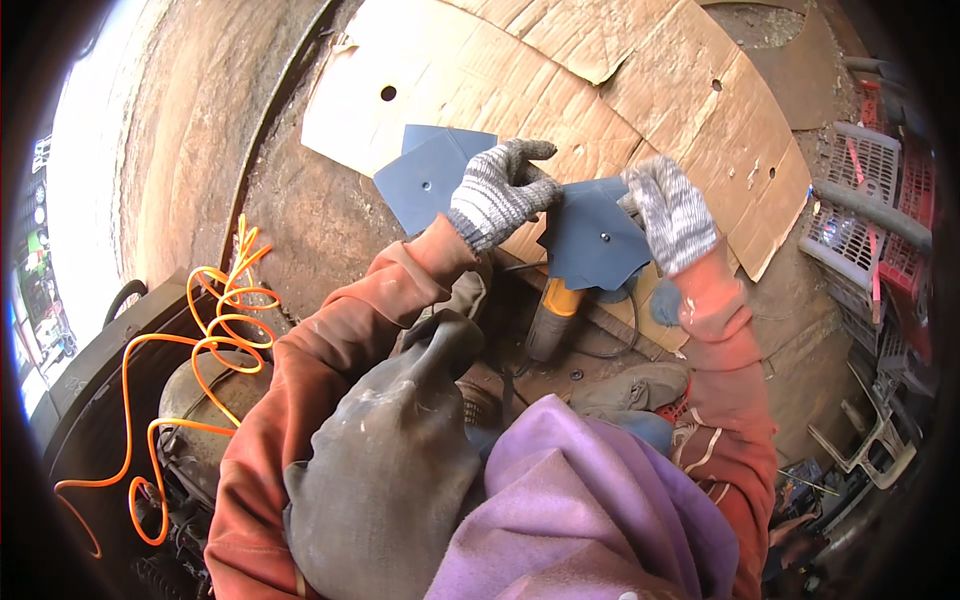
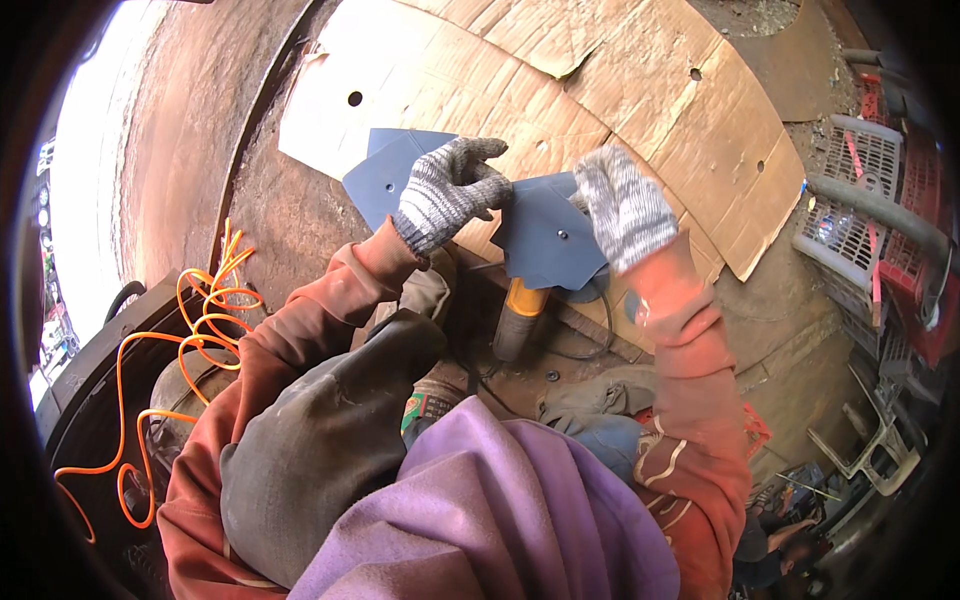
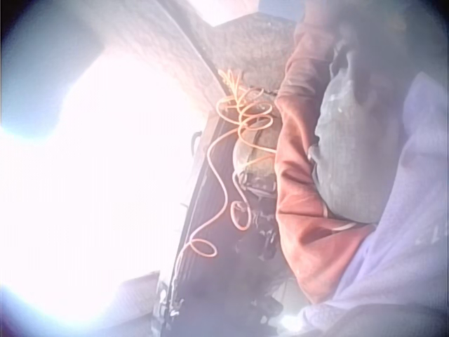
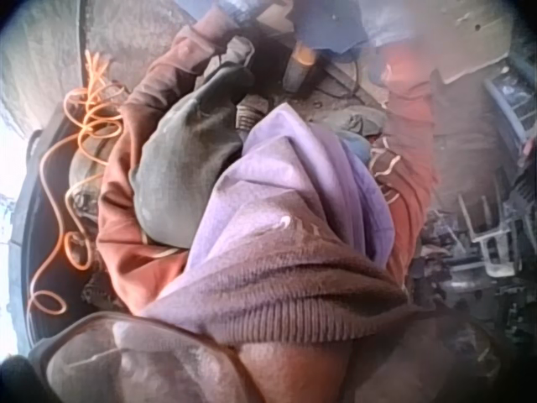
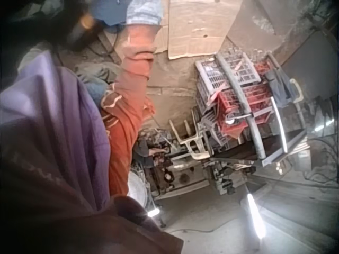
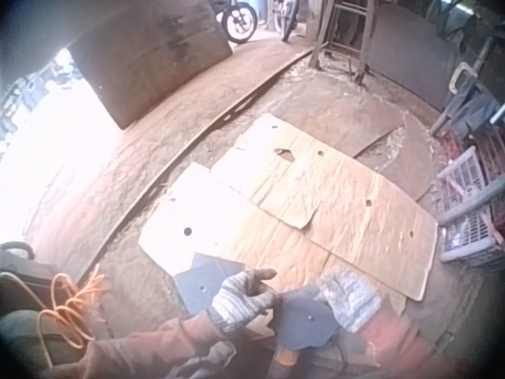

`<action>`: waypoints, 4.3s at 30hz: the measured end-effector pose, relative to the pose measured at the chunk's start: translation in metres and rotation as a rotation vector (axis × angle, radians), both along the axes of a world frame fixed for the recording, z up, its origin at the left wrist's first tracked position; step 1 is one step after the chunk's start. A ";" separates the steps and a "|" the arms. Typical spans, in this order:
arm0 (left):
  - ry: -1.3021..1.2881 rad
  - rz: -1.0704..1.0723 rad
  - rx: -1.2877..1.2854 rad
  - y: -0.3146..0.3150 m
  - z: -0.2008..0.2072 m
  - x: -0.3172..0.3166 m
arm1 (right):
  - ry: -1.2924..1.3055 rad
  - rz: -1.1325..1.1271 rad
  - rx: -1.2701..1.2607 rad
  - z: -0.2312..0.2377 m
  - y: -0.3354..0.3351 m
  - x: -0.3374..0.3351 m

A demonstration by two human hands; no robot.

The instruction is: The person handles several small metal plates with central holes, rubbing the edges and surfaces with a piece of sandpaper while sitting on the floor.

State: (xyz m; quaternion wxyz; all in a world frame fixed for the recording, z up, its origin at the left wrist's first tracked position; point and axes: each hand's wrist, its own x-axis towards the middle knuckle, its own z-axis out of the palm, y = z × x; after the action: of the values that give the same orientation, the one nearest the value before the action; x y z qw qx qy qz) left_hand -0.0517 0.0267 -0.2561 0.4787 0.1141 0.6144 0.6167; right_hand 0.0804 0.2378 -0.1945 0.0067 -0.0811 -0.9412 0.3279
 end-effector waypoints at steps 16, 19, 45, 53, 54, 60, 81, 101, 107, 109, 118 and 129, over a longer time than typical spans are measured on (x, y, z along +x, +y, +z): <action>0.101 0.006 0.033 0.009 0.008 0.001 | -0.795 0.232 -0.198 0.003 0.011 -0.095; 0.120 0.010 0.046 0.009 0.007 0.002 | -0.811 0.287 -0.230 -0.003 0.015 -0.098; 0.136 0.015 -0.039 -0.010 -0.005 0.012 | -0.733 0.095 -0.423 -0.027 0.025 -0.075; 0.210 0.038 -0.080 -0.012 -0.012 0.005 | -0.338 0.046 -0.232 -0.059 0.060 -0.055; 0.218 0.058 -0.093 -0.006 -0.012 0.003 | -0.086 0.096 0.036 -0.060 0.069 -0.045; -0.264 -0.073 -0.138 -0.009 -0.014 -0.006 | -0.106 0.084 0.124 -0.008 0.000 -0.041; 0.185 0.118 -0.113 -0.047 -0.010 -0.013 | 0.247 -0.273 0.121 -0.002 0.014 0.030; 0.054 0.000 -0.139 0.002 -0.006 0.006 | 0.050 -0.671 -0.166 -0.036 0.002 0.074; 0.154 -0.058 0.037 0.006 0.002 0.005 | 0.194 -0.956 -0.434 -0.075 -0.041 0.119; 0.544 -0.149 0.012 0.011 0.015 0.009 | 0.059 -0.922 -0.173 -0.057 -0.065 0.124; 1.044 -0.241 -0.105 0.010 0.023 0.016 | 0.099 -0.564 0.231 -0.036 -0.086 0.086; 1.288 -0.309 -0.127 0.011 0.038 0.022 | 0.010 -0.628 0.157 -0.040 -0.089 0.081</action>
State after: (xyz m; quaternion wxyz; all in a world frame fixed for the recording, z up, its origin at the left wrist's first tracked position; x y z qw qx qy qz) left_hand -0.0297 0.0374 -0.2177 0.1046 0.5180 0.7895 0.3121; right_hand 0.1611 0.1491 -0.2347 0.1183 -0.3652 -0.8926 0.2364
